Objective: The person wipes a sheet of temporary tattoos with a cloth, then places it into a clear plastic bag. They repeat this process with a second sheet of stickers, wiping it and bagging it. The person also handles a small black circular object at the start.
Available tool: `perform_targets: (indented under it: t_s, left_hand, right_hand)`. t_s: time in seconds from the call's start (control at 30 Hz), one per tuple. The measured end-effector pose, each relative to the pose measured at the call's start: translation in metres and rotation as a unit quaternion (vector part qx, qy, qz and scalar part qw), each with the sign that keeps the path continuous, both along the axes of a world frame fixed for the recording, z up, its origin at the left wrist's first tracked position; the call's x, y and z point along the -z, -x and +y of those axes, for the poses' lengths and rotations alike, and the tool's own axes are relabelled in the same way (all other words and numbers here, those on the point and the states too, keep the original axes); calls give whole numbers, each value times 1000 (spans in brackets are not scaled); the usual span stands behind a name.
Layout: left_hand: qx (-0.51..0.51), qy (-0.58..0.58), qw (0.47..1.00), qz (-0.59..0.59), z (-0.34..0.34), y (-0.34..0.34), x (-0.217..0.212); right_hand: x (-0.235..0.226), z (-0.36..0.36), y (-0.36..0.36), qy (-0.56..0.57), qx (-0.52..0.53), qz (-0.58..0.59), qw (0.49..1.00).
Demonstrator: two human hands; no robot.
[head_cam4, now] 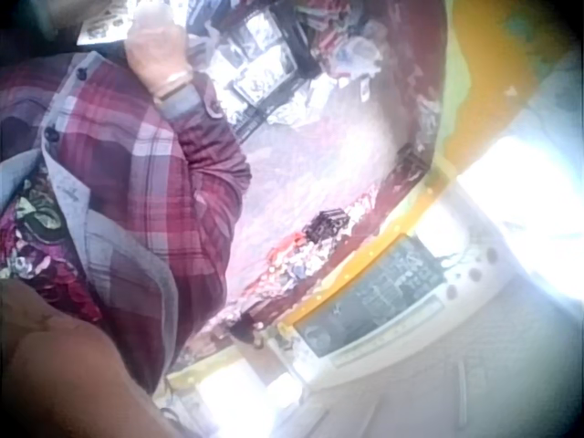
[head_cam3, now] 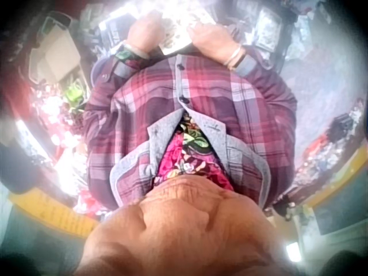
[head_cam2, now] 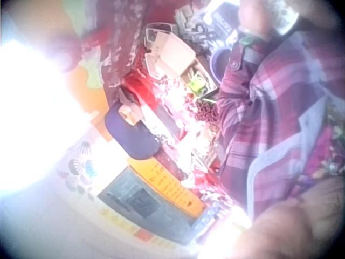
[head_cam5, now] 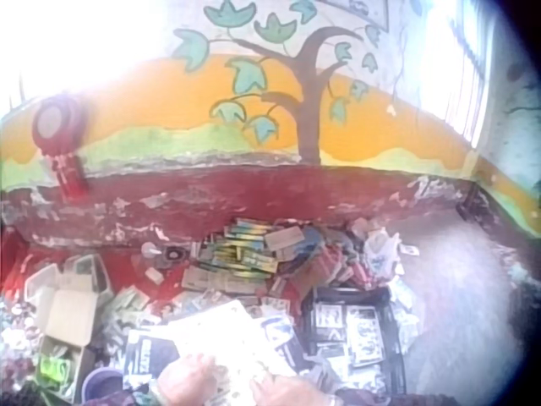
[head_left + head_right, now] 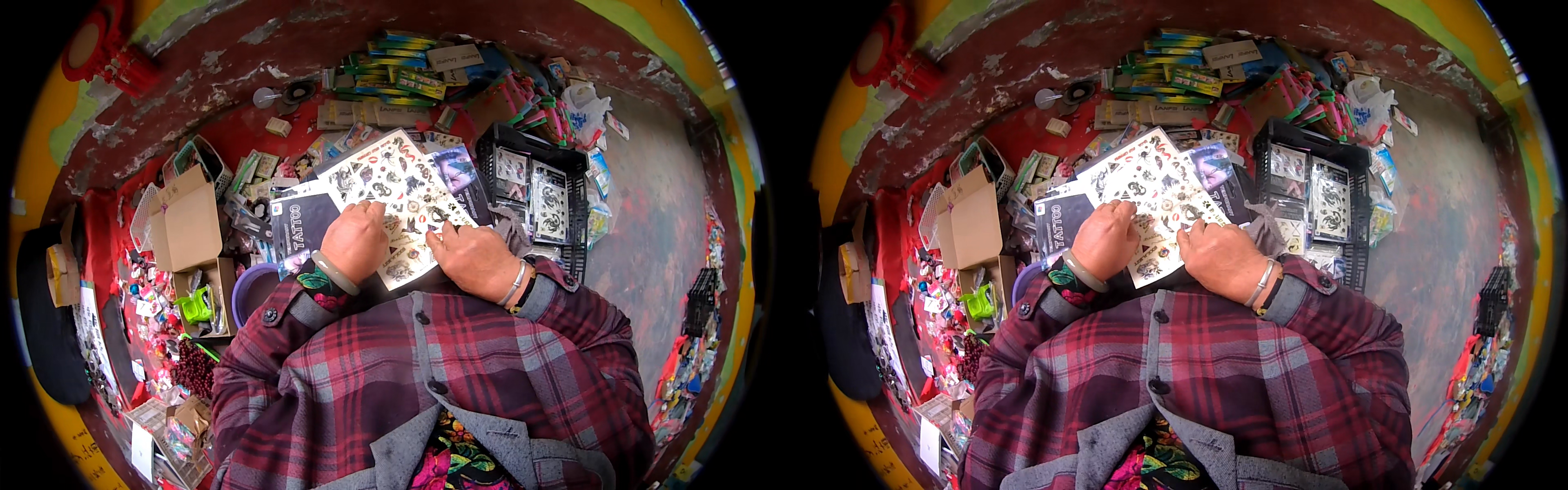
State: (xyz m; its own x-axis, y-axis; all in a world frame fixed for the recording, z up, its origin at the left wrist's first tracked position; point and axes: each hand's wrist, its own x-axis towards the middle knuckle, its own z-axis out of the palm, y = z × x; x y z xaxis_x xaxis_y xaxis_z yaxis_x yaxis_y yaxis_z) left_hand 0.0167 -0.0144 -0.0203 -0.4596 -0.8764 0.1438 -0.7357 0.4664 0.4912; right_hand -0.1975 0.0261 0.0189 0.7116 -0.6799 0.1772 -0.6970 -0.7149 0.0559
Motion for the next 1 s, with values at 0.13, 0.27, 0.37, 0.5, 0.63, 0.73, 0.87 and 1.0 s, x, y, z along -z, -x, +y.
perform_targets:
  t_s: [0.13, 0.27, 0.37, 0.5, 0.63, 0.73, 0.87, 1.0]
  left_hand:
    - [5, -24, 1000, 13, 1, -4, -6]
    - [20, -31, 999, 39, 2, -6, 0]
    - [23, -39, 998, 42, 3, -5, -5]
    - [40, -37, 999, 4, 3, -3, -10]
    - [38, -72, 997, -4, 2, -3, -13]
    - [31, -122, 992, -12, 0, 5, -20]
    - [6, -105, 994, 16, -10, 13, -13]
    - [-44, -75, 995, 51, -22, 17, -11]
  right_hand:
    - [0, 0, -1, -11, -1, -1, 1000]
    - [1, 0, -1, -18, -1, 1, 1000]
    - [-1, 0, -2, -14, 0, 2, 1000]
    - [1, 1, -1, 2, 20, 4, 1000]
    - [-2, -1, 8, 91, 25, -22, 995]
    - [-8, 1, 15, 121, 40, -47, 991]
    - [-15, 1, 17, 161, 122, -135, 970]
    - [-21, 7, 23, -5, 332, -325, 885]
